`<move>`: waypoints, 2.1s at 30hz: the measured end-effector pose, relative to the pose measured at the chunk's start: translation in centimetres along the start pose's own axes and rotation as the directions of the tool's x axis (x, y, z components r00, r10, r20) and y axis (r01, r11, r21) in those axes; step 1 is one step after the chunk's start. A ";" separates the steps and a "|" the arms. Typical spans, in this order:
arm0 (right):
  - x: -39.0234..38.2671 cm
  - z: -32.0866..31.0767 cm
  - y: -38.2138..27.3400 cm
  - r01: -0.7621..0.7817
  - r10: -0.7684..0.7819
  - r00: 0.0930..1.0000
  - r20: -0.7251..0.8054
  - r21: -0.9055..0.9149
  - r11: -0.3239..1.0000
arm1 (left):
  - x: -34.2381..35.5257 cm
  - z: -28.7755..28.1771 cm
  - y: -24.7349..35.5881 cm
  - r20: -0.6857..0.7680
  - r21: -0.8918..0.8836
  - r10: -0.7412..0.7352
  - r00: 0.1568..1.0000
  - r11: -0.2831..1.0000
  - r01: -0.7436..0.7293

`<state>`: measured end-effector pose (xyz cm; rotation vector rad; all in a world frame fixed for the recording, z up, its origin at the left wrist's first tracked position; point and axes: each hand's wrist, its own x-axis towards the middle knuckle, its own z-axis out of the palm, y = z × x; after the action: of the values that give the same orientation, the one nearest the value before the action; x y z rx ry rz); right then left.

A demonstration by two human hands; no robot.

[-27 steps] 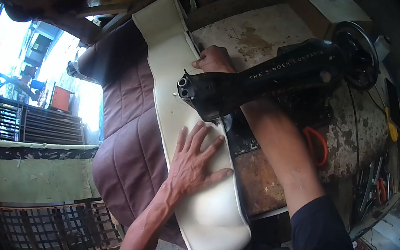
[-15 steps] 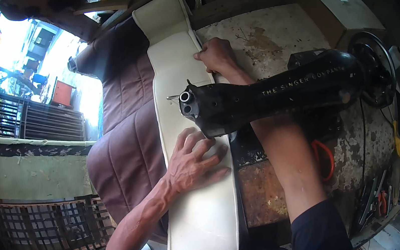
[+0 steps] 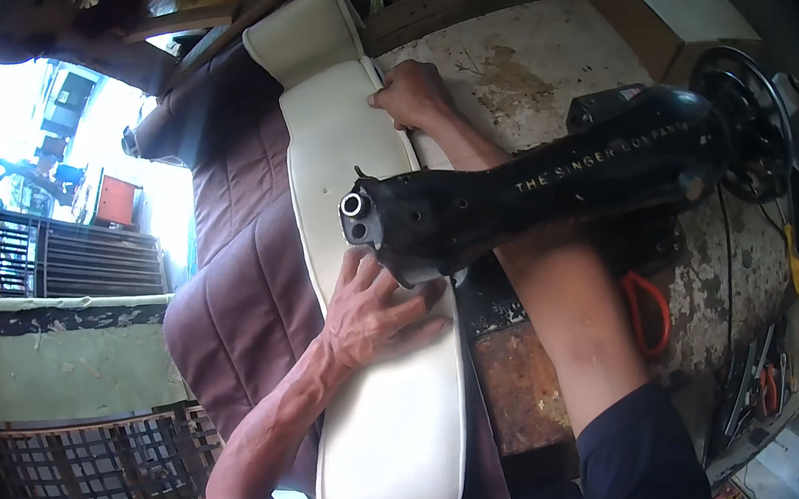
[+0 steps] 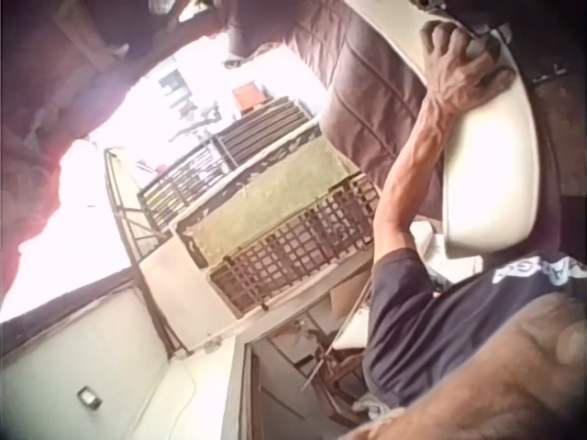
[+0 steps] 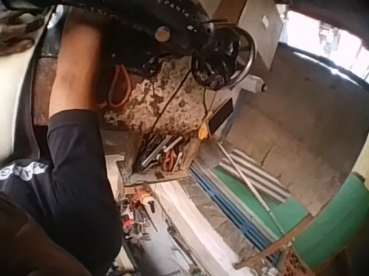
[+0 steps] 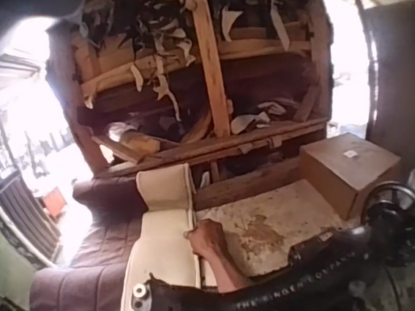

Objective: The person uses a sewing machine to stitch two different colored fabric panels together, then uses shears to trim the excess material.

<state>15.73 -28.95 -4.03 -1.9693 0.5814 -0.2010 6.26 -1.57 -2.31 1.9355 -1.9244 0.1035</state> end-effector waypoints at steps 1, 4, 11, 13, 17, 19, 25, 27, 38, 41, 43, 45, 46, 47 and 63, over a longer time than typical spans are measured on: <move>0.1 0.4 1.1 0.062 -0.065 0.993 -0.095 -0.031 0.998 | 0.4 0.1 0.1 -0.020 0.002 0.011 1.000 1.000 -0.010; -0.8 0.6 1.8 0.138 -0.158 0.967 -0.201 -0.114 0.984 | 1.0 -0.1 0.2 -0.076 0.081 0.055 0.996 0.996 -0.049; -13.0 -1.5 9.7 0.678 -0.776 0.490 -0.397 -0.386 0.625 | 3.1 0.0 1.6 -0.104 0.076 0.096 0.990 0.993 -0.088; -23.4 -2.0 2.5 0.200 -0.252 0.938 -0.240 -0.218 0.955 | -0.5 -0.5 1.3 -0.061 0.128 -0.043 0.997 0.990 0.051; -40.3 -4.3 0.9 -0.386 0.255 0.803 0.539 0.144 0.911 | -1.7 -0.2 5.1 0.032 0.109 -0.307 0.951 0.947 0.302; -46.2 -2.5 0.9 -0.342 0.285 0.744 0.604 -0.021 0.939 | -3.1 0.5 5.9 0.033 0.134 -0.332 0.943 0.936 0.325; -53.3 5.8 4.1 -0.107 0.111 0.993 0.027 0.545 0.832 | -2.6 0.1 6.6 0.096 0.137 -0.369 0.925 0.925 0.355; -53.7 5.5 3.8 -0.021 0.088 0.990 -0.108 0.507 0.862 | -3.1 0.1 6.4 0.100 0.081 -0.363 0.926 0.931 0.356; -53.8 5.1 5.7 0.165 -0.121 0.904 -0.409 0.074 0.983 | -2.8 -0.3 7.0 0.111 0.100 -0.375 0.921 0.926 0.365; -54.4 5.8 4.6 0.202 -0.113 0.911 -0.397 0.191 0.961 | -2.6 -0.5 7.2 0.128 0.125 -0.372 0.919 0.926 0.357; -55.0 5.5 3.9 0.103 -0.013 0.939 -0.342 0.246 0.964 | -2.3 -1.0 8.0 0.151 0.138 -0.391 0.908 0.918 0.372; -54.9 6.1 3.7 0.108 0.004 0.916 -0.401 0.257 0.960 | -2.1 -1.5 9.5 0.180 0.148 -0.424 0.888 0.904 0.402; -54.9 6.1 3.7 0.108 0.008 0.916 -0.402 0.265 0.958 | -2.1 -1.5 9.6 0.192 0.143 -0.412 0.891 0.910 0.390; -55.0 5.8 3.6 0.068 0.036 0.936 -0.349 0.280 0.958 | -1.9 -1.8 10.0 0.210 0.144 -0.411 0.887 0.910 0.388; -55.6 5.4 4.7 -0.053 0.109 0.978 -0.179 0.294 0.954 | -4.0 -0.6 11.0 0.222 0.089 -0.283 0.933 0.959 0.270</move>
<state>-31.94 0.56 -4.44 -1.6502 0.7157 -0.4069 -4.49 2.72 -0.57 2.3252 -1.7773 -0.1581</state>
